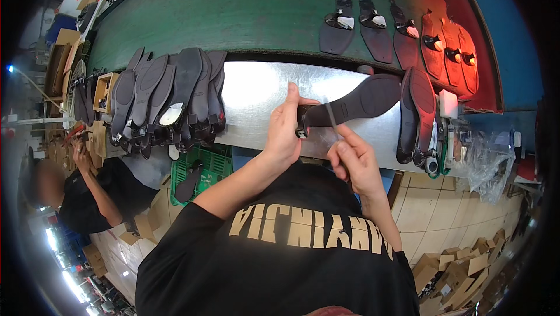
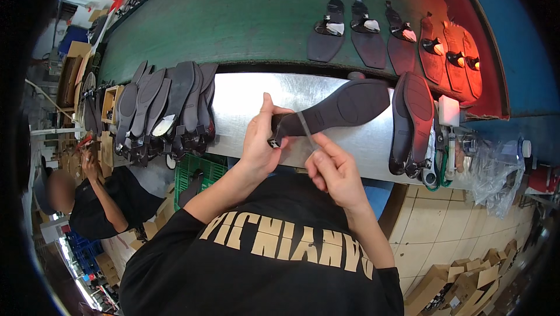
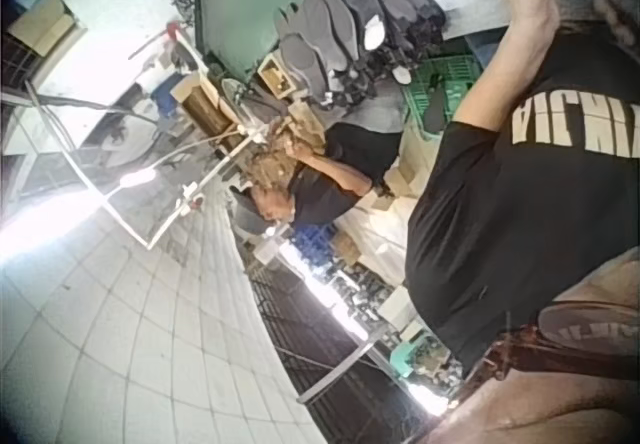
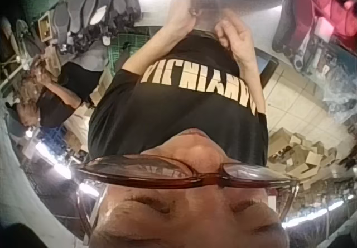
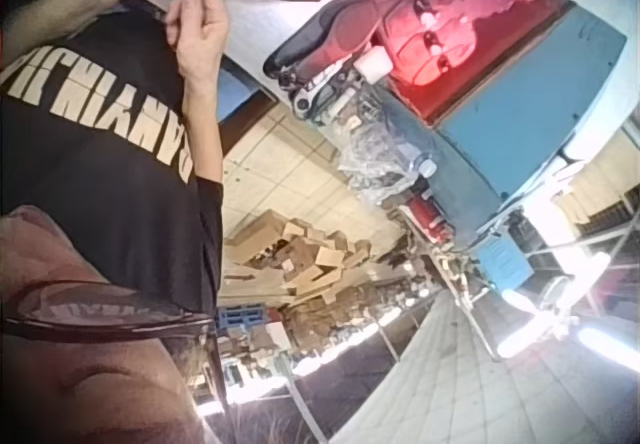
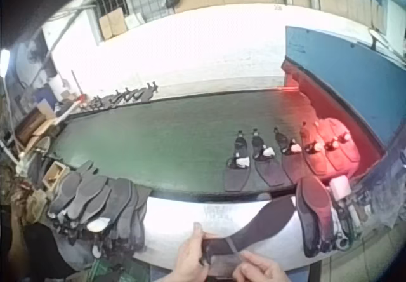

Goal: The person attaches small white plastic heel pieces to the back of black slipper soles using a screwdriver. They pick up a sole, align the heel piece, and tighten it with the screwdriver, repeating this process for multiple soles on a metal workbench.

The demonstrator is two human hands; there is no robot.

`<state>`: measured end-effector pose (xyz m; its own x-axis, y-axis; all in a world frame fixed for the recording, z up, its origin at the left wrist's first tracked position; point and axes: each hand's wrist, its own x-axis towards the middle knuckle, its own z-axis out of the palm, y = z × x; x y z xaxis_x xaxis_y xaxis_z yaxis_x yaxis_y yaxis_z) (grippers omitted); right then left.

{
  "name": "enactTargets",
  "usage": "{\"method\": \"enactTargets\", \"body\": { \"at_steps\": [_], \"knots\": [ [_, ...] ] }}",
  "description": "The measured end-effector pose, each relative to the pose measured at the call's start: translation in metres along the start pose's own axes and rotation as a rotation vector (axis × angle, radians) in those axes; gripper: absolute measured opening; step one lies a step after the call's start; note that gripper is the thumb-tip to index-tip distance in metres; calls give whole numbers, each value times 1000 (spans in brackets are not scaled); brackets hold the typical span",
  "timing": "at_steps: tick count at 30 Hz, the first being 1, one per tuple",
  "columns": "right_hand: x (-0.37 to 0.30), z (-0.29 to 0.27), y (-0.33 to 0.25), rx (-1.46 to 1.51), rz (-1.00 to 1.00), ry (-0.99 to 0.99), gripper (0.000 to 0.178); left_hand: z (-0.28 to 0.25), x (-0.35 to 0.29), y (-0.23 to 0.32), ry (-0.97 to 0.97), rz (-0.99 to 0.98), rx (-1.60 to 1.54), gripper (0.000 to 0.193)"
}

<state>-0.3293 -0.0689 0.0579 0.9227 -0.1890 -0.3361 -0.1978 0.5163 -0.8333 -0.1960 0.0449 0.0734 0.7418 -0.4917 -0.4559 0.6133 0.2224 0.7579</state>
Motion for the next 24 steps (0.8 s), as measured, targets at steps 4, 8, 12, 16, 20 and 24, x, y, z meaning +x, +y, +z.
{"method": "enactTargets", "body": {
  "at_steps": [4, 8, 12, 16, 20, 24],
  "knots": [
    [-4, 20, 0, 60, 70, -103, 55, 4, 8, 0, -62, 467, 244, 74],
    [-3, 25, 2, 137, 61, -49, 51, 0, 10, -2, -98, 451, 263, 79],
    [0, 9, -4, 279, 59, -77, 39, -5, 9, 0, -118, 422, 232, 82],
    [-3, 14, -19, -342, -164, 73, 27, -10, 11, 3, -91, 398, 212, 87],
    [2, 19, -9, -909, -575, 189, 20, -13, 10, 5, -127, 398, 239, 92],
    [5, 25, -5, -961, -649, 166, 15, -8, 7, 7, -93, 434, 288, 95]
  ]
}}
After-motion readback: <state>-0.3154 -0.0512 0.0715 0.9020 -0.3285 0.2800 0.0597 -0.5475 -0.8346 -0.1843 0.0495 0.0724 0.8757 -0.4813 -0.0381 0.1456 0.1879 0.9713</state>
